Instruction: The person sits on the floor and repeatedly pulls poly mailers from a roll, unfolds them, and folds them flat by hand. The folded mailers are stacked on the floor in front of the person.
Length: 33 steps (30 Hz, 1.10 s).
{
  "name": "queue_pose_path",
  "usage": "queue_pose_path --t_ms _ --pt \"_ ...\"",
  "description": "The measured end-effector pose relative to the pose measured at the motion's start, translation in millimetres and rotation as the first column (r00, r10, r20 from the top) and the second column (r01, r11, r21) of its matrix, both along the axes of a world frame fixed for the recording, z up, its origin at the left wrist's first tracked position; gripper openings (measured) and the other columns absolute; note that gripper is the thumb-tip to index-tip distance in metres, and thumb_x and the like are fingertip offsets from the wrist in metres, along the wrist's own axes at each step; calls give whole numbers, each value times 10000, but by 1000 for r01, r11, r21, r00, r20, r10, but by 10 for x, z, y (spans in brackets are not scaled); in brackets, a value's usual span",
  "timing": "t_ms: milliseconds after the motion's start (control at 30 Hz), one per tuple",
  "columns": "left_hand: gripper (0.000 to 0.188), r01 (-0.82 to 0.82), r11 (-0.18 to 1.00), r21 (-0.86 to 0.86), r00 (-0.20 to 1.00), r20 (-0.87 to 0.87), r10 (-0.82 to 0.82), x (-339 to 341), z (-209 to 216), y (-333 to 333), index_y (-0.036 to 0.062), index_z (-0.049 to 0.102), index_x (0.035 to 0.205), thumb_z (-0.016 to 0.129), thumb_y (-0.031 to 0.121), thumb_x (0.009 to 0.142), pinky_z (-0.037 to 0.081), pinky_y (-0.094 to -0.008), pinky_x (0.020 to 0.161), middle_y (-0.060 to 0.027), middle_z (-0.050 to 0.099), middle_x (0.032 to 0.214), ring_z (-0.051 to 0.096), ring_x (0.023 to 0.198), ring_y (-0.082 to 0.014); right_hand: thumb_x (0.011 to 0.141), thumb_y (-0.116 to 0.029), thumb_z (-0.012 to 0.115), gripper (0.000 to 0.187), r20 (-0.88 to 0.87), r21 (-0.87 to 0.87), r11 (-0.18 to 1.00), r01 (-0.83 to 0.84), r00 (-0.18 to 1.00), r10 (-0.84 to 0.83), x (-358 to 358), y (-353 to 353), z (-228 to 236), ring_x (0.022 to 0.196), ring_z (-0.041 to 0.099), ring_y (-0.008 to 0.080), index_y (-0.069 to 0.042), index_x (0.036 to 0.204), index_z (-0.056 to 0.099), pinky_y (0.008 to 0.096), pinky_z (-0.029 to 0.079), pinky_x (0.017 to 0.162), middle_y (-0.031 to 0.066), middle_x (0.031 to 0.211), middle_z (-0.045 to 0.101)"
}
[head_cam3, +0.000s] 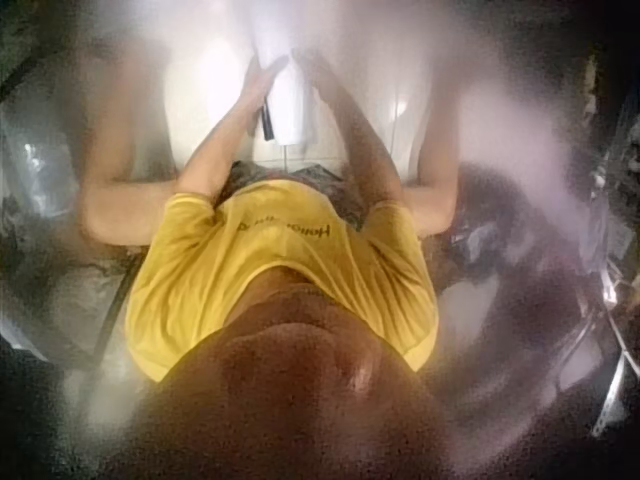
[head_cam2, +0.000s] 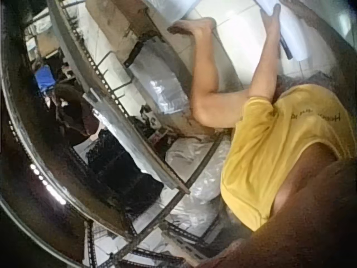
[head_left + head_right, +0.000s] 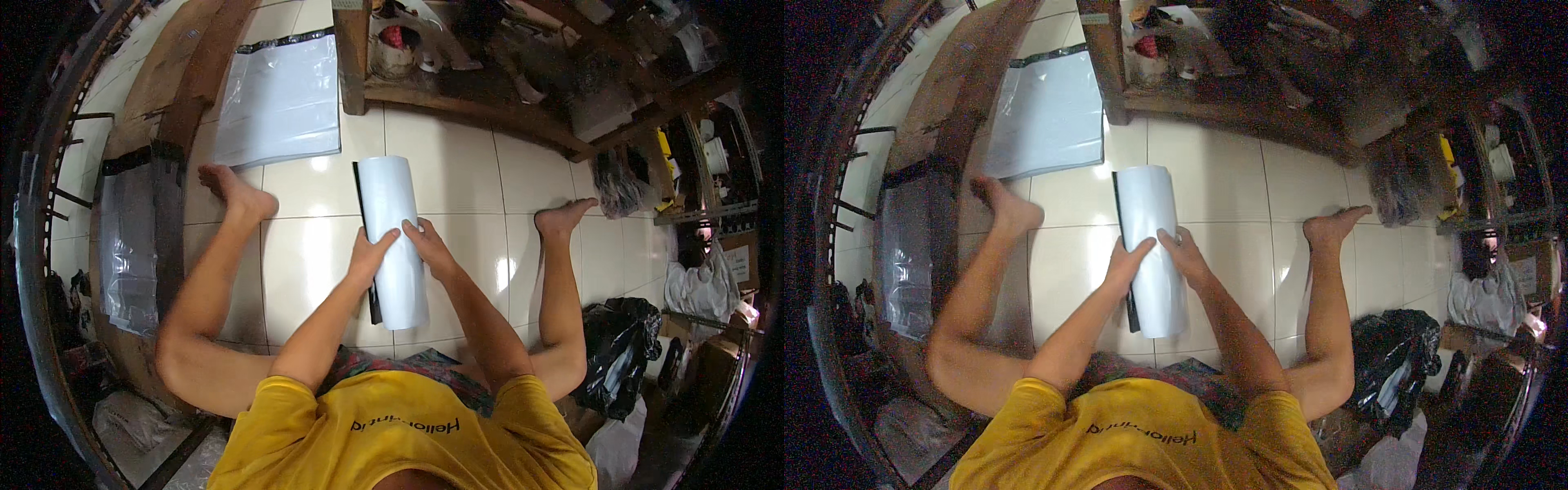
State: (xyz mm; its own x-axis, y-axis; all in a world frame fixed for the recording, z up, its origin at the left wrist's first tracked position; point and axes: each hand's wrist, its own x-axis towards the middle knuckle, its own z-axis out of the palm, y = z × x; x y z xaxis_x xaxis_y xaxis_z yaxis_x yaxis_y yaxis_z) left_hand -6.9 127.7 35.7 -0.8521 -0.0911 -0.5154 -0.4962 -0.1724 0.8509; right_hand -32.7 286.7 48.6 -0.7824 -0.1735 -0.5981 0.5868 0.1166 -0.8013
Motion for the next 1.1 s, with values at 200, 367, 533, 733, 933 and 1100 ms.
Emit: queue_pose_path --t_ms 200,367,533,733,933,1100 --pt "628 -88 983 -163 912 -410 14 -107 448 154 -35 505 1266 796 356 870 542 -364 863 -159 686 1056 674 946 -234 1052 -463 477 738 -391 83 974 213 905 -165 -80 -56 497 1354 448 333 59 1531 269 407 314 1162 249 1463 464" --pt "928 -77 996 44 805 -587 88 -80 749 212 -2 378 1344 864 531 760 487 -347 958 -139 594 1169 597 1069 -212 1062 -494 420 720 -489 -213 965 151 839 -239 87 308 345 1455 337 297 -13 1571 251 396 247 1204 164 1586 349" --pt "1143 110 994 -5 821 -563 -94 -129 207 51 7 306 1430 951 492 620 425 -381 1070 -169 550 1321 549 1226 -267 1020 -579 459 788 -584 -273 960 66 781 -220 119 399 810 1485 301 285 -67 1583 256 433 222 1229 131 1606 318" --pt "1168 186 972 -145 787 -570 -236 -202 44 -119 5 339 1449 984 433 575 405 -401 1102 -178 543 1364 534 1278 -301 918 -604 593 865 -843 458 887 63 347 411 -199 258 2471 1391 414 410 -20 1517 375 490 299 1173 261 1485 436" --pt "1150 274 945 -177 792 -516 -326 -188 -270 -130 -8 340 1459 979 400 594 374 -429 1129 -185 515 1401 491 1326 -321 884 -653 598 859 -592 792 589 160 -36 805 -492 -394 2677 1241 517 419 -35 1466 464 617 345 1072 289 1367 515" --pt "1084 227 956 -187 797 -528 -293 -70 -106 -70 -5 360 1422 981 343 603 394 -437 1110 -182 518 1369 515 1287 -318 896 -670 564 876 -572 807 564 173 -7 820 -525 -358 2560 1260 516 420 -45 1497 439 631 329 1072 295 1368 519"
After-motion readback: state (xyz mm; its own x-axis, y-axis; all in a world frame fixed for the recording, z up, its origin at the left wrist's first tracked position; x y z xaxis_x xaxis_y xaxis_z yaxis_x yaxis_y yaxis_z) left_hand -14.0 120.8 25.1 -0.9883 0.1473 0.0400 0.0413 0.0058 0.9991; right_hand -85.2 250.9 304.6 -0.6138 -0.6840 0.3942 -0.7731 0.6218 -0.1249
